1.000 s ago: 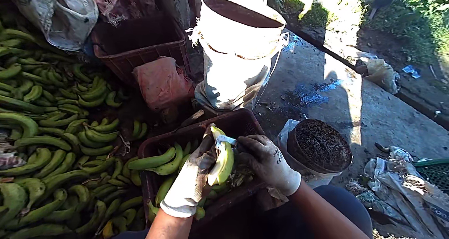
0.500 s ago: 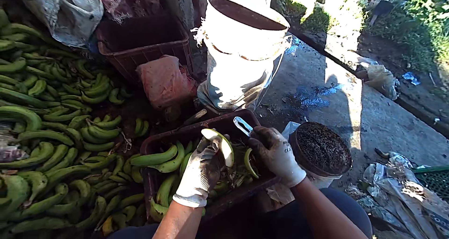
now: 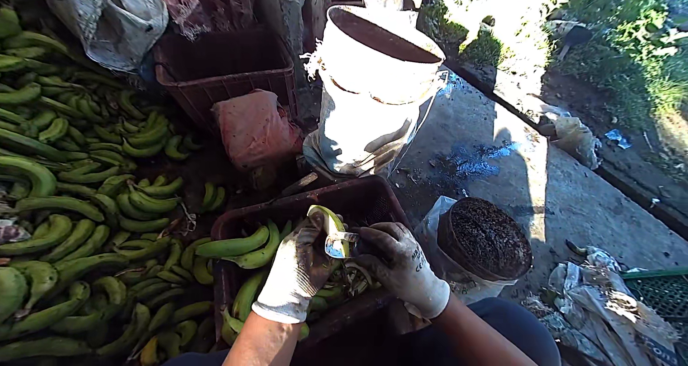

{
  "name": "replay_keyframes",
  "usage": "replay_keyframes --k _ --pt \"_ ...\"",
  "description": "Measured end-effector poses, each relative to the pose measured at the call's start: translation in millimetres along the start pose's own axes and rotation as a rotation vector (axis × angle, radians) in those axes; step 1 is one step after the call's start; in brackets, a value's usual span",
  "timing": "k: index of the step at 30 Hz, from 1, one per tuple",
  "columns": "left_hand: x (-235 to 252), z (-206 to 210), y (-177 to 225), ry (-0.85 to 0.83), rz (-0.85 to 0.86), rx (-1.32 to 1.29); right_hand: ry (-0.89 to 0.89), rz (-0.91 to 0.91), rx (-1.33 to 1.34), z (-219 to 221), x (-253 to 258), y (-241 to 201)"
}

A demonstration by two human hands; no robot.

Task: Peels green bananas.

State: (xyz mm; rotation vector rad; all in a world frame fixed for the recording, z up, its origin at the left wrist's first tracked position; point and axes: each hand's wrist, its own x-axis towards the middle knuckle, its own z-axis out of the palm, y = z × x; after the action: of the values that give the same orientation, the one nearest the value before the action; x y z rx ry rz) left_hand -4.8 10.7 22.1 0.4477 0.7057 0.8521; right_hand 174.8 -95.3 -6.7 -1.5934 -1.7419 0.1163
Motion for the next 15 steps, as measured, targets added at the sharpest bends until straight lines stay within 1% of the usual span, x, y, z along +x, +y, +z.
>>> replay_keyframes --k 2,4,7,10,13,15 --pt "-3.6 -0.2 -0.1 -0.025 0.004 0.103 0.001 0.004 0.014 -0.9 -0.4 0.3" --pt "-8.1 -3.3 -3.1 -0.097 0.024 0.205 0.004 0.032 0.039 -2.0 1.7 1.4" --pt "-17.5 -4.8 -0.5 -0.281 0.006 0.385 -0.048 0.116 0.116 -10.2 8.0 4.3" --pt "-21.8 -4.5 5.8 -0.454 -0.088 0.500 -0.146 0.221 0.192 -21.3 16.1 12.6" --pt "-25.9 0.9 5.5 -0.493 -0.190 0.523 -0.276 0.417 0.117 -26.0 23.0 30.6" --pt "-22.9 1.9 1.9 -0.480 -0.138 0.480 -0.251 0.526 0.032 -26.8 23.7 40.0"
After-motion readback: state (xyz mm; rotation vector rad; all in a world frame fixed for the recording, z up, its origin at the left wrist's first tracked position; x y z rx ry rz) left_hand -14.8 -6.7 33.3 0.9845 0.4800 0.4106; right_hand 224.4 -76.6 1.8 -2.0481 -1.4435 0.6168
